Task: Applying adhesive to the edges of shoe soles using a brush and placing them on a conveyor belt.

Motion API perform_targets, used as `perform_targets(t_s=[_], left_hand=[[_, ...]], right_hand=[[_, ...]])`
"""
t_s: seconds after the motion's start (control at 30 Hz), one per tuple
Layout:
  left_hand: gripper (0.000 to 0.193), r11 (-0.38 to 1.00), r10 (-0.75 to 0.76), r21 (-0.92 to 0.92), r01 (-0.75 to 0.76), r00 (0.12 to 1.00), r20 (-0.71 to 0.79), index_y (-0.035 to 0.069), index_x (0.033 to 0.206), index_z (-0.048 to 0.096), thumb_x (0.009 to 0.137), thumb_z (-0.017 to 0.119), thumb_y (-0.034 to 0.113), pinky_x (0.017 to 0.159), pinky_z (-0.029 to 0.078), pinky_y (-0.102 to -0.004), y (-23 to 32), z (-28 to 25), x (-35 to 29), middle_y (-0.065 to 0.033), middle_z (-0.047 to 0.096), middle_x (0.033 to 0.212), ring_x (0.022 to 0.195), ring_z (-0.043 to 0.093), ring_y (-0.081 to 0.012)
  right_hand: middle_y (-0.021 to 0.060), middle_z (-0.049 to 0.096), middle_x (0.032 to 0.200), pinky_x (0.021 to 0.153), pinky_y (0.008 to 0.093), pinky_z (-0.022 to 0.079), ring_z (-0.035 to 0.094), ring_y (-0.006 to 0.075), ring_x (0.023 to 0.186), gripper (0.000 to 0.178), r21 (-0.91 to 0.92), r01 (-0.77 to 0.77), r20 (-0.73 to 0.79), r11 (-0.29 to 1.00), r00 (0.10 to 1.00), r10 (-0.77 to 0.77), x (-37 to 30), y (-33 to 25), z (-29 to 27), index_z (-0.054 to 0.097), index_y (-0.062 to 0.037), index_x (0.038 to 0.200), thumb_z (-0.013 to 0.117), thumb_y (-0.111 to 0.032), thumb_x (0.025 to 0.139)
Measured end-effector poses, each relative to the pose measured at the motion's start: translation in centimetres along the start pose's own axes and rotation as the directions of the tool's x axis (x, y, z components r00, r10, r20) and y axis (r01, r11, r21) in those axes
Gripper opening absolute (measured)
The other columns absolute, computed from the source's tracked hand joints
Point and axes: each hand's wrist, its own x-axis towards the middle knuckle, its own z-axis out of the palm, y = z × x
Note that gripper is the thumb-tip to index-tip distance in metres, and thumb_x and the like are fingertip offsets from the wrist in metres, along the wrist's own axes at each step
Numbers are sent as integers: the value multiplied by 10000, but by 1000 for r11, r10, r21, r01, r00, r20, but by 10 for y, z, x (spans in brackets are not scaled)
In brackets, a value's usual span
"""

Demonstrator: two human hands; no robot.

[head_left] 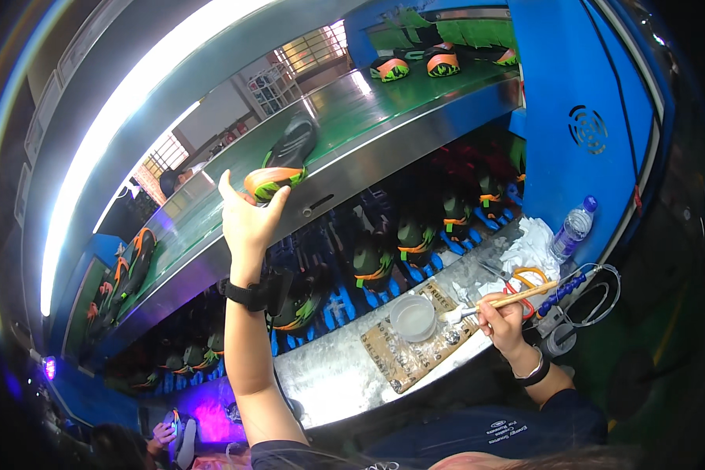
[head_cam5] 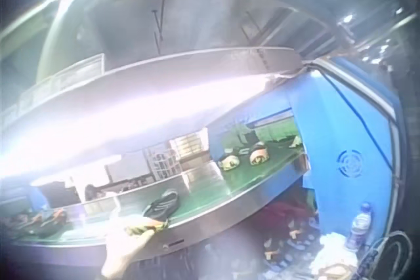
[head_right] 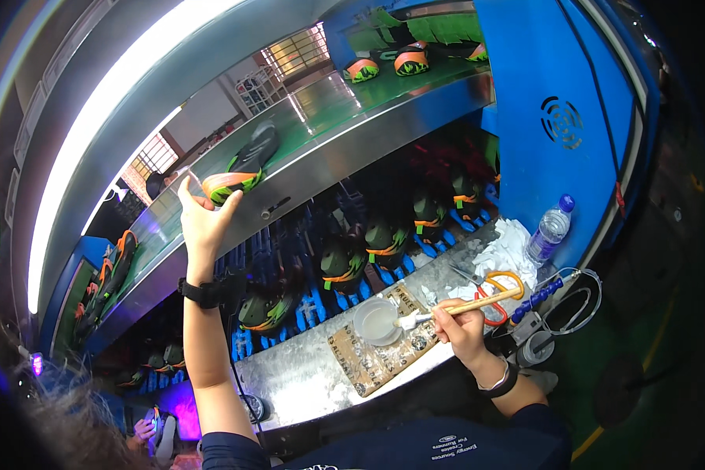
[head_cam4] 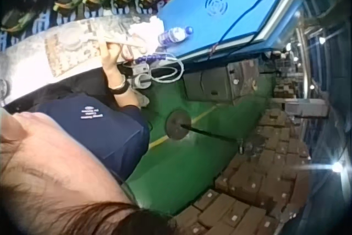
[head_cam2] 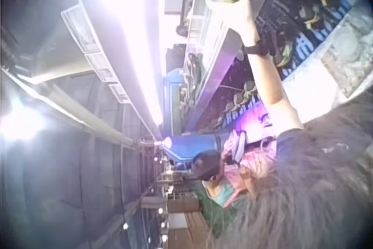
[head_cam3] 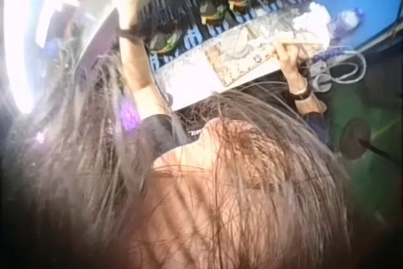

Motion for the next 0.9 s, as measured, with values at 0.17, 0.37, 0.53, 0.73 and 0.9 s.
perform_targets(t_s=[0.17,0.37,0.53,0.73,0.9], left_hand=[[874,978,124,163,-132,991,58,-96,1169,289,570,738,354,745,474,-352,55,19,66,-256,566,926,853,588,-337],[841,994,-109,75,83,578,809,66,1335,214,701,655,398,934,329,-443,36,51,143,-198,375,1281,1169,388,-304],[734,979,-138,204,19,797,588,-32,1234,394,693,671,380,902,365,-352,-93,-13,120,-188,485,1178,1065,486,-272],[674,809,-360,481,338,932,-50,-25,1041,514,582,706,430,848,423,-372,-274,-160,69,-267,532,1034,995,518,-352],[873,603,-553,507,616,781,-290,24,1209,366,558,714,490,906,373,-417,-355,-211,37,-274,377,1183,1104,407,-379]], right_hand=[[33,495,582,382,174,322,408,54,431,79,27,-33,-46,999,998,34,1,-2,-7,544,20,821,517,-54,825],[28,486,582,382,170,312,401,52,425,86,-35,14,-73,999,997,-17,0,1,-1,541,11,845,517,-70,830],[18,472,579,375,160,300,384,40,419,83,-64,-45,-83,997,996,39,6,14,-3,531,-7,859,519,-85,832],[24,464,598,353,159,283,362,39,406,73,-89,-6,-110,996,994,-4,17,25,2,502,-19,851,518,-88,830],[23,461,586,351,160,284,364,39,401,73,-153,-26,-84,988,996,13,16,31,21,498,-23,835,521,-92,828]])
